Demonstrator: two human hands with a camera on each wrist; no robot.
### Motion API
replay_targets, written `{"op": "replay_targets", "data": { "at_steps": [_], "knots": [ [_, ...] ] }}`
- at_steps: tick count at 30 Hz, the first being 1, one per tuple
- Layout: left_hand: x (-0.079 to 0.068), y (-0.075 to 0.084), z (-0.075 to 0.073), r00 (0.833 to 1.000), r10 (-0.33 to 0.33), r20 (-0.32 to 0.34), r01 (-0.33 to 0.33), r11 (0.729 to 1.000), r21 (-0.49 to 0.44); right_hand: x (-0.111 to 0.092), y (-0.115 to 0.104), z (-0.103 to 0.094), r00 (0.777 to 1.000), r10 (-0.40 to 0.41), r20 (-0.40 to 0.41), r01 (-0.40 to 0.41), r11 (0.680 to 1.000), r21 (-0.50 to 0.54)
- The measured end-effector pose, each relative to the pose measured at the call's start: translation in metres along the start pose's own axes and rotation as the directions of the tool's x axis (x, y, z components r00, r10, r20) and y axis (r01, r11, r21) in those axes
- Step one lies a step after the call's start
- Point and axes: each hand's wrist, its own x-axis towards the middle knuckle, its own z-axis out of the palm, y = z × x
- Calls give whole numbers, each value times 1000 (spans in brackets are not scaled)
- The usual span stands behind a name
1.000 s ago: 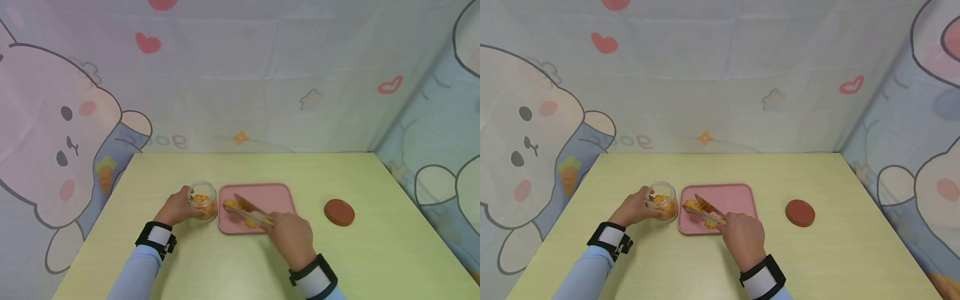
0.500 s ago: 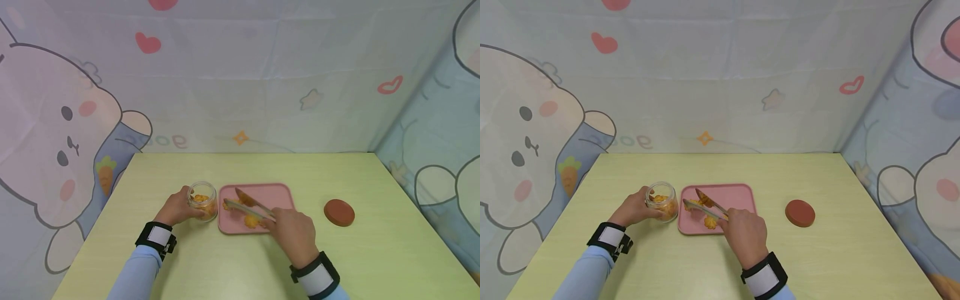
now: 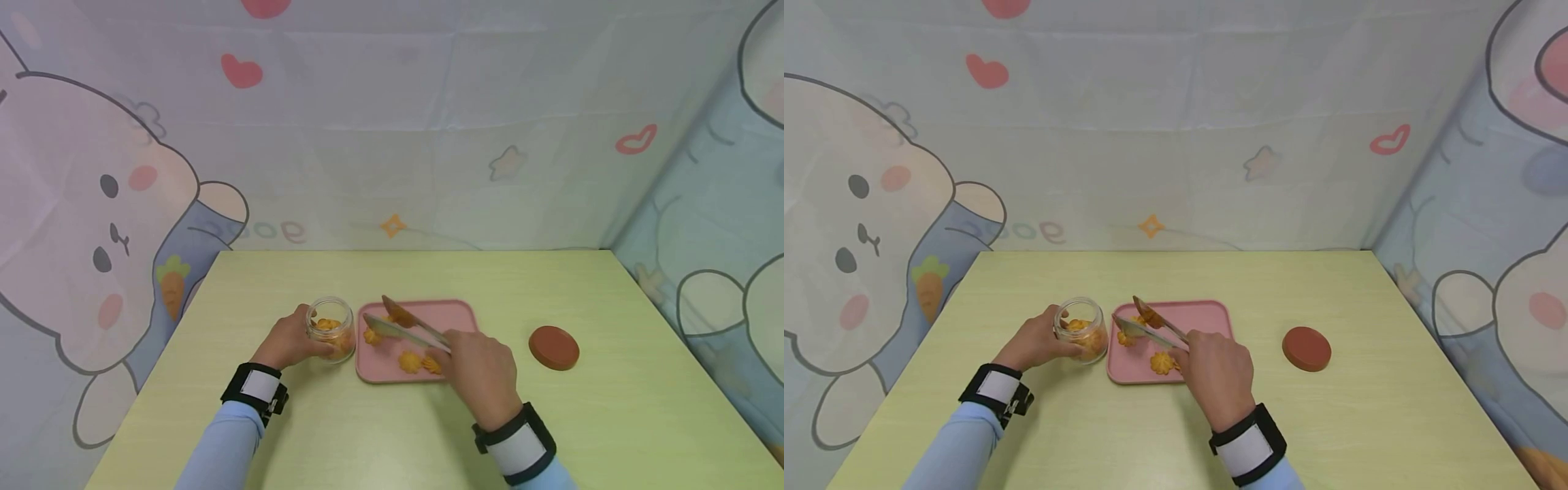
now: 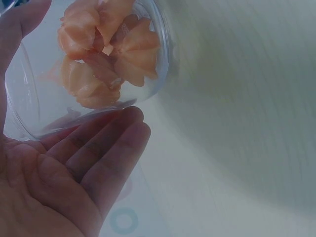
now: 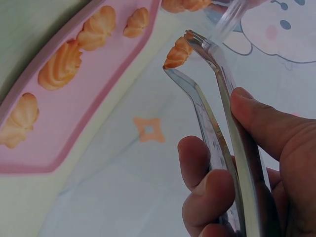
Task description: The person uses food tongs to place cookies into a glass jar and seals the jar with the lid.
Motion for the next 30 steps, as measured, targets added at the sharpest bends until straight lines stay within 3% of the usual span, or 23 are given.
{"op": "replay_targets", "data": {
  "at_steps": [14,21,30],
  "knots": [
    [1,-2,0,1000,18,-6,-18,1000,-4,14,-15,-13,1000,-19,-14,19,1000,-8],
    [1,-2,0,1000,16,-2,-16,1000,-1,21,-29,-24,996,-79,-46,77,996,-33],
    [2,-2,1,1000,3,5,-3,1000,-2,29,-44,-23,989,-135,-63,135,991,-17]
  ]
}}
